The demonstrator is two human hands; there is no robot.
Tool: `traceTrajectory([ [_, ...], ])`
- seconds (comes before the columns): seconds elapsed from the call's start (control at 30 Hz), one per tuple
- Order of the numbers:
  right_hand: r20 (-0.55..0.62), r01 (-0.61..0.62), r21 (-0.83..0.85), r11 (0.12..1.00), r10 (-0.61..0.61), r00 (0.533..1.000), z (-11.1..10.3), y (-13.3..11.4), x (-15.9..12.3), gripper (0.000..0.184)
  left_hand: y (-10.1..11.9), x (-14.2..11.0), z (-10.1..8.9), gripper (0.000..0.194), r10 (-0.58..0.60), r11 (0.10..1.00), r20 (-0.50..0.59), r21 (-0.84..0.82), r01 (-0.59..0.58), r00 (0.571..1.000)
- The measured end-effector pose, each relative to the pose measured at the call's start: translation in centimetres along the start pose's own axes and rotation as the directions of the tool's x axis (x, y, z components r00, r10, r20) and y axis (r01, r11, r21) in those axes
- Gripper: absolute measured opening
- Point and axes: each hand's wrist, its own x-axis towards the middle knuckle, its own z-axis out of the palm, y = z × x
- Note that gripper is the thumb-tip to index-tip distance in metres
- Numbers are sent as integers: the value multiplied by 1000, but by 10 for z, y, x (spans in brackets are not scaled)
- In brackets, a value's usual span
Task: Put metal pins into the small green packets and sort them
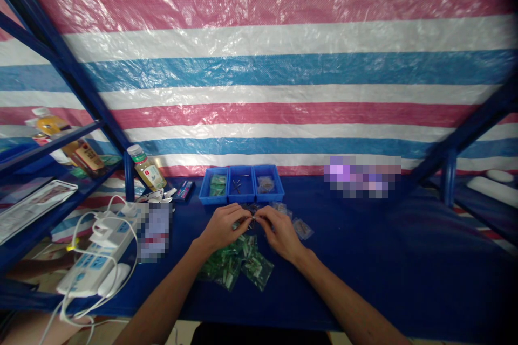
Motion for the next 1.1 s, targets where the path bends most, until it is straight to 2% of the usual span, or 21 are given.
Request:
traceTrajectory([
  [0.77,44,-47,-33,998,48,998,-3,-2,0,22,4,3,0,16,22,1000,4,9,-22,1000],
  [0.97,52,-52,-22,998,53,997,-1,-2,-2,11,3,2,-3,16,5,1000,10,12,-5,1000],
  [1.1,42,-25,-41,999,26,999,0,0,-2,13,1,2,-3,16,-8,1000,4,17,8,1000],
])
